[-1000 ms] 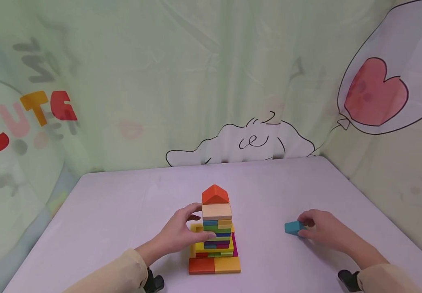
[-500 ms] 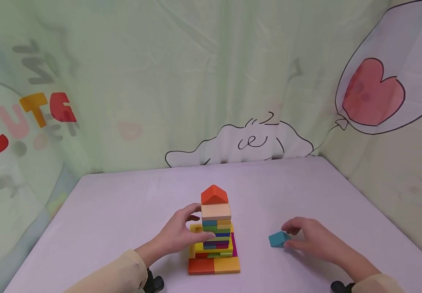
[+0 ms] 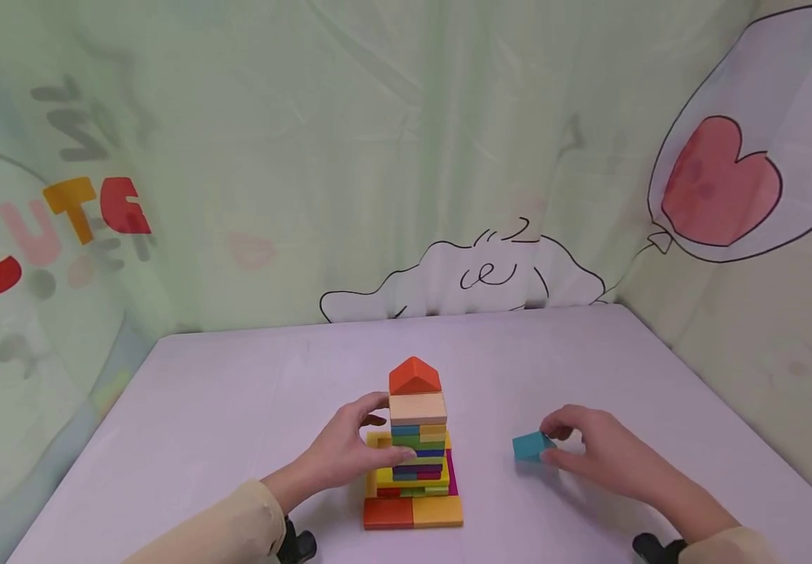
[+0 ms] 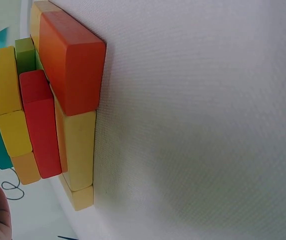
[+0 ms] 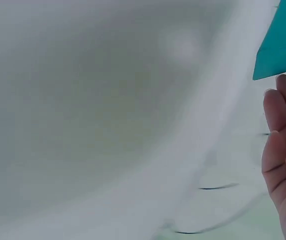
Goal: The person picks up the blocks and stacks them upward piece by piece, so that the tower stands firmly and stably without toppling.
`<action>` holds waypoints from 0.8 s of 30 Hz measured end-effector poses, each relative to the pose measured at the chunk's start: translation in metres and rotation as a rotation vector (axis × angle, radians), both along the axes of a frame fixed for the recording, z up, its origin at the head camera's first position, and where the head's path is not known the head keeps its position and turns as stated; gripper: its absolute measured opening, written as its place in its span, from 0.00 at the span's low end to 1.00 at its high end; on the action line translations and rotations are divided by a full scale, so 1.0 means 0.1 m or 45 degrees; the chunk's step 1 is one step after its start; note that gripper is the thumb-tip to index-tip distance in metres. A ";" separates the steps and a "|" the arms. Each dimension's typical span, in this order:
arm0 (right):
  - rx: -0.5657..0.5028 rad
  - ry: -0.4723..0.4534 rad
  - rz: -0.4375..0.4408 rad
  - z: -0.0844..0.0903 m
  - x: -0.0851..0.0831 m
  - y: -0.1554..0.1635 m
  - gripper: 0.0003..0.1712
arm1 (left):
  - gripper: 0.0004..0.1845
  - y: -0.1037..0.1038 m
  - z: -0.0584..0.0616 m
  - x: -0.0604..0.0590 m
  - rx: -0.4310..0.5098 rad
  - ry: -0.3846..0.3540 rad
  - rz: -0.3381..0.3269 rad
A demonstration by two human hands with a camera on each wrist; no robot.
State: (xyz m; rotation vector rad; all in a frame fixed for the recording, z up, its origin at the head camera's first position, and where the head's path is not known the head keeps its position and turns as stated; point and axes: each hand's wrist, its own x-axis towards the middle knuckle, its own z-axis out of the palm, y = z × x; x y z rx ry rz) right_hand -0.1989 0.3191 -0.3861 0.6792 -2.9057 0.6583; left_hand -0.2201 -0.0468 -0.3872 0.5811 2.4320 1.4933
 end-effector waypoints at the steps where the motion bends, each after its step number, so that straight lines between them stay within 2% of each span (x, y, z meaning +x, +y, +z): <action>1: -0.016 0.080 0.023 0.09 0.01 -0.04 0.16 | 0.36 0.00 0.00 0.00 0.002 0.001 0.000; 6: -0.077 0.380 0.136 0.65 0.06 -0.37 0.24 | 0.35 -0.02 -0.01 -0.01 0.009 0.012 0.001; 11: -0.055 0.430 0.217 1.07 0.14 -0.78 0.24 | 0.35 -0.03 -0.02 -0.03 0.020 0.026 -0.010; 16: 0.012 0.360 0.272 1.23 0.14 -1.13 0.20 | 0.34 -0.03 -0.02 -0.04 0.025 0.026 -0.028; 24: 0.075 0.261 0.302 1.25 0.08 -1.33 0.17 | 0.32 -0.01 -0.01 -0.03 0.033 0.014 -0.038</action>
